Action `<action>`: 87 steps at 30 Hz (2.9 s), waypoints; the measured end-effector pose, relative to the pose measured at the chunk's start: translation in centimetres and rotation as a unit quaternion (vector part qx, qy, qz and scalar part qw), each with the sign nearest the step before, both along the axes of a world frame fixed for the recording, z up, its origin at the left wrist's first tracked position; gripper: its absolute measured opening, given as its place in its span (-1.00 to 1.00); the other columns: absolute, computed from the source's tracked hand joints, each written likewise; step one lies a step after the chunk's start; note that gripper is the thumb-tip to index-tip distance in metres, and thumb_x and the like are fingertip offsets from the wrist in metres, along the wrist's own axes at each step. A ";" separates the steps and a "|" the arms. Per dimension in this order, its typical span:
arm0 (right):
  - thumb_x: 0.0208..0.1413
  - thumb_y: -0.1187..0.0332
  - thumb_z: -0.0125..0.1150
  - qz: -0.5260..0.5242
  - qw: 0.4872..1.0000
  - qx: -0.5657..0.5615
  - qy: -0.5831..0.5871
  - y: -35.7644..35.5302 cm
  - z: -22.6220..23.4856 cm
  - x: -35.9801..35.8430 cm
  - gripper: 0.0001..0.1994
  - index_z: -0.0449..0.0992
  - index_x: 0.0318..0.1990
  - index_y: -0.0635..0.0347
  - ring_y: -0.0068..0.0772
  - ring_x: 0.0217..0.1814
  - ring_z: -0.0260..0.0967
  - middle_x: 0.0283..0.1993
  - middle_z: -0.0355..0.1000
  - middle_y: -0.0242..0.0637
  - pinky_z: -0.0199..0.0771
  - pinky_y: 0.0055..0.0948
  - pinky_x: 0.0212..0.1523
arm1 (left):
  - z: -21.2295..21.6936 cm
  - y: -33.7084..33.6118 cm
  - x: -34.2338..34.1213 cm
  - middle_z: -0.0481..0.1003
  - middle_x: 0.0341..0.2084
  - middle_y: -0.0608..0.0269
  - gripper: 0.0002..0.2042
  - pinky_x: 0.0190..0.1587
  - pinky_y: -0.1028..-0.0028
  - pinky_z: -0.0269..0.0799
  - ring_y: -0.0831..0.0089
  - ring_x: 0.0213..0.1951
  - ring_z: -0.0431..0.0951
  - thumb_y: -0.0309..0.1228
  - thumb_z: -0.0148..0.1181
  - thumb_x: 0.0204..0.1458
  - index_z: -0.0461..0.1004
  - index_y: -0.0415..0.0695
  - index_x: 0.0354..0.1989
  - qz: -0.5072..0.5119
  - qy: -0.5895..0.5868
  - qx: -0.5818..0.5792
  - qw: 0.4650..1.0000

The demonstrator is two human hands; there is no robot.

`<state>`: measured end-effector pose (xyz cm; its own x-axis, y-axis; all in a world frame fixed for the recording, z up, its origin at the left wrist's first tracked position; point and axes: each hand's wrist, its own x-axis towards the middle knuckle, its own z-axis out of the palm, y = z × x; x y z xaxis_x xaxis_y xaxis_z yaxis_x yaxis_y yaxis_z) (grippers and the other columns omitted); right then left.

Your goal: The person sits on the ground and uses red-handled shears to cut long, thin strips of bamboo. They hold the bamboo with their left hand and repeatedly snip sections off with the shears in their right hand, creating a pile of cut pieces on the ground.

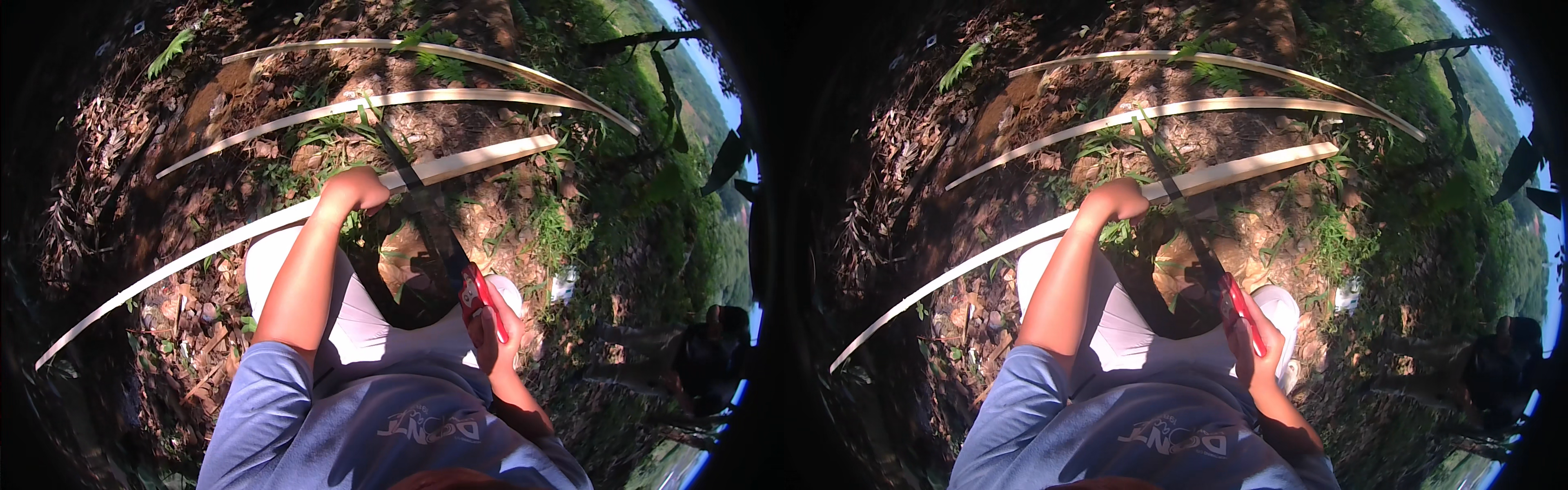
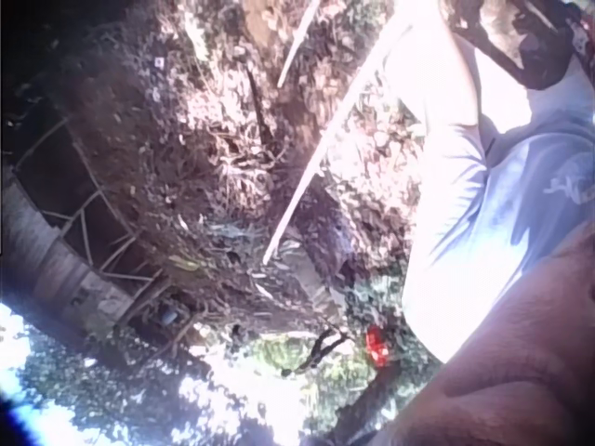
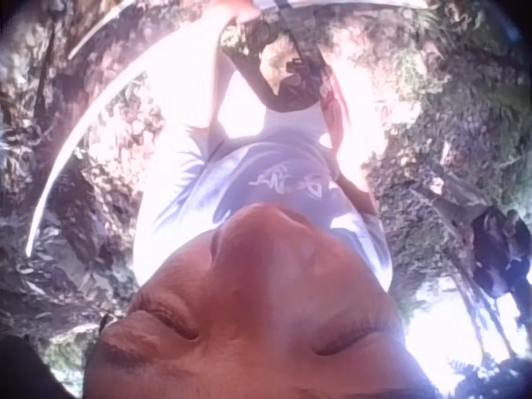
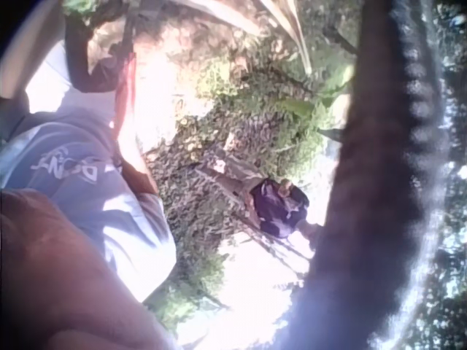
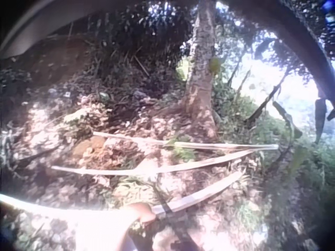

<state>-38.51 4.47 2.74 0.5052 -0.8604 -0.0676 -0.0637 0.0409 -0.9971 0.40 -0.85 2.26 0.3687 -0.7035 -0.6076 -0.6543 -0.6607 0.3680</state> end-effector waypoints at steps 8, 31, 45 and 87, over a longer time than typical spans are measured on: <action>0.48 0.23 0.17 0.053 0.995 -0.070 -0.048 -6.1 -2.1 9.5 -0.54 0.48 0.40 0.29 -0.73 -0.32 0.35 -0.24 0.54 -0.45 0.34 -0.68 -0.31 | -0.7 0.0 0.6 0.70 -0.32 -0.13 -0.79 -0.16 0.20 0.61 -0.01 -0.25 0.72 -0.40 0.30 -0.40 0.72 -0.18 -0.52 0.002 0.008 0.000 1.000; 0.38 0.39 0.30 0.039 0.994 -0.044 -0.090 -8.8 -3.1 14.7 -0.57 0.52 0.35 0.27 -0.72 -0.29 0.37 -0.24 0.55 -0.44 0.43 -0.56 -0.22 | -0.9 3.1 -2.6 0.67 -0.25 -0.05 -0.55 -0.02 0.06 0.59 -0.08 -0.13 0.70 0.02 0.50 0.02 0.68 -0.17 -0.21 -0.081 -0.292 -0.150 0.941; 0.39 0.42 0.28 0.059 0.987 -0.126 -0.080 -8.6 -1.7 15.9 -0.50 0.41 0.43 0.30 -0.51 0.14 0.52 0.16 0.63 -0.11 0.46 -0.48 0.21 | -1.2 1.0 -2.5 0.73 -0.10 -0.03 -0.52 0.05 0.14 0.67 0.02 0.02 0.74 0.06 0.35 0.19 0.72 -0.12 0.00 0.032 -0.285 -0.025 0.958; 0.48 0.40 0.09 0.016 0.999 -0.007 -0.032 -0.6 0.2 -2.1 -0.59 0.45 0.38 0.38 -0.77 -0.47 0.20 -0.31 0.43 -0.46 0.17 -0.66 -0.47 | 2.7 1.9 -3.8 0.73 -0.15 -0.02 -0.63 -0.01 0.15 0.68 0.05 -0.08 0.75 -0.11 0.44 0.02 0.75 -0.18 -0.17 -0.072 -0.170 0.043 0.982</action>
